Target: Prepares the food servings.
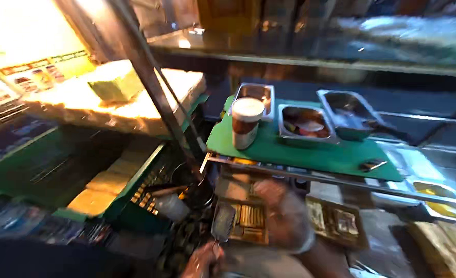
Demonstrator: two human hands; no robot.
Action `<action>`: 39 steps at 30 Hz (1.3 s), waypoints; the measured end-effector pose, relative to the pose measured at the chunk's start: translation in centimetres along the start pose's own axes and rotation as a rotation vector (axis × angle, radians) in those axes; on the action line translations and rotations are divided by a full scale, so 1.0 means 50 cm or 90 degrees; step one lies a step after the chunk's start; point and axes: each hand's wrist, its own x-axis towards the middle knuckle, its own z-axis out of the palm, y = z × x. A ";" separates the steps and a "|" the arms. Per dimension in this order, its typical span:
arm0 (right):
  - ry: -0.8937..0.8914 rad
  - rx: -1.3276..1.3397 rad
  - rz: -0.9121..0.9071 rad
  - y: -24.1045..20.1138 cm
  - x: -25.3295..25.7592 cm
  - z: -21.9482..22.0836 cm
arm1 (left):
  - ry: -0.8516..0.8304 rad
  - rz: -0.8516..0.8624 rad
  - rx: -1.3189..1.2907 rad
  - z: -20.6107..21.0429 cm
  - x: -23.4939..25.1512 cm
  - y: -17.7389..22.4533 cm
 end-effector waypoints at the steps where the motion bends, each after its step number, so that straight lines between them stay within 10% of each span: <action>1: -0.117 0.073 -0.009 -0.007 -0.070 0.073 | 0.007 -0.041 -0.013 0.004 0.000 0.014; 5: -0.388 0.120 0.039 0.060 -0.154 0.237 | -0.019 -0.107 -0.009 0.012 0.011 0.057; 24: -0.302 0.218 0.063 0.016 -0.143 0.238 | 0.004 -0.164 0.033 0.004 -0.012 0.115; 33: -0.458 0.019 0.352 0.022 -0.133 0.220 | -0.071 -0.137 0.046 -0.047 -0.056 0.103; 39: -0.112 0.171 0.037 -0.100 -0.209 0.224 | -0.083 -0.150 0.037 -0.127 -0.078 0.087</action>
